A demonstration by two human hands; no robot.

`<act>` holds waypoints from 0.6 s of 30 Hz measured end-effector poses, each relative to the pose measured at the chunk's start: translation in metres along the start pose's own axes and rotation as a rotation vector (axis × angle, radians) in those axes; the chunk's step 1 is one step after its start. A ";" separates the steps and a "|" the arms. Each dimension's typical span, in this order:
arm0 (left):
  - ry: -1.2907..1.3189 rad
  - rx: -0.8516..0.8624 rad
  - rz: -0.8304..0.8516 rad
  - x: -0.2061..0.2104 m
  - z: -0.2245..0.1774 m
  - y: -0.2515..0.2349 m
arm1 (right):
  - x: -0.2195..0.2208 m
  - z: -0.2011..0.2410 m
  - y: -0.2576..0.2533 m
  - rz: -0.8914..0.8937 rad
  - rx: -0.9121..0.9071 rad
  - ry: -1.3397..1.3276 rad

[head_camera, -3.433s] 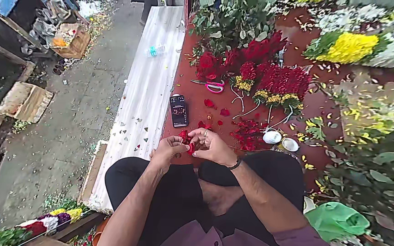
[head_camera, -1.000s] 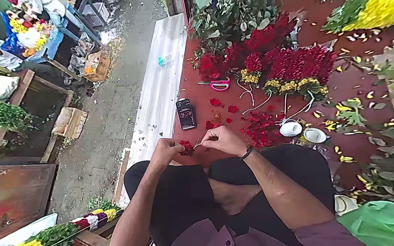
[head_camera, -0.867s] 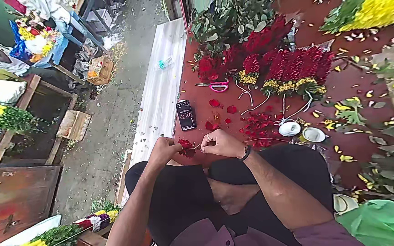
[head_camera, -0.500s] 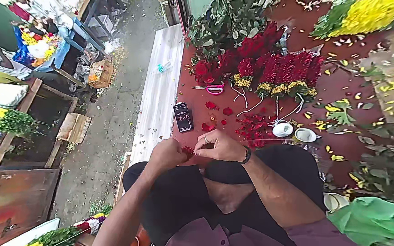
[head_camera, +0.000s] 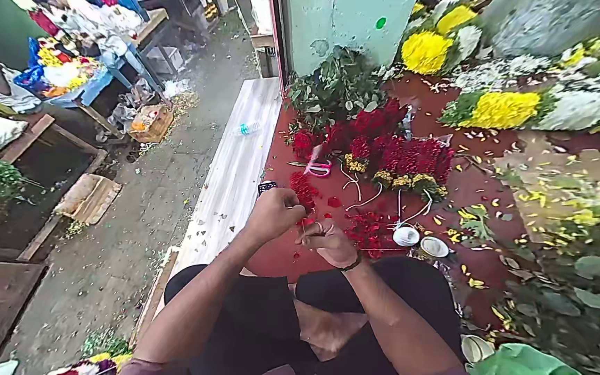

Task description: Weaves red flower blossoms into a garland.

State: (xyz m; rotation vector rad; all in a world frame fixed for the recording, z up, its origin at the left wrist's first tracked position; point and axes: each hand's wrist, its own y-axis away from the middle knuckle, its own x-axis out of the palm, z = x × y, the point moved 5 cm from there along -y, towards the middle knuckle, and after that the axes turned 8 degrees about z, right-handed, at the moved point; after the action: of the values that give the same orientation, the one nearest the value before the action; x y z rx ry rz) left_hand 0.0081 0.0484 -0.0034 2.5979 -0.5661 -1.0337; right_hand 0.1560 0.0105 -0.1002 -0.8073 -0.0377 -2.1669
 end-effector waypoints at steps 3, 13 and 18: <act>0.011 -0.144 0.069 -0.007 0.036 0.007 | -0.014 0.004 0.001 -0.126 0.063 0.083; -0.421 -0.310 0.353 0.001 0.039 0.030 | 0.011 0.014 -0.007 0.071 0.127 0.392; -0.492 -0.030 0.685 0.026 -0.027 0.042 | 0.000 0.020 -0.004 -0.015 0.084 0.307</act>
State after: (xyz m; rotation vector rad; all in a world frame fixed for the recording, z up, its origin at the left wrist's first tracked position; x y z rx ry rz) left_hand 0.0336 0.0027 0.0171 1.8538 -1.4070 -1.3778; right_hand 0.1640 0.0187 -0.0837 -0.4219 0.0216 -2.2650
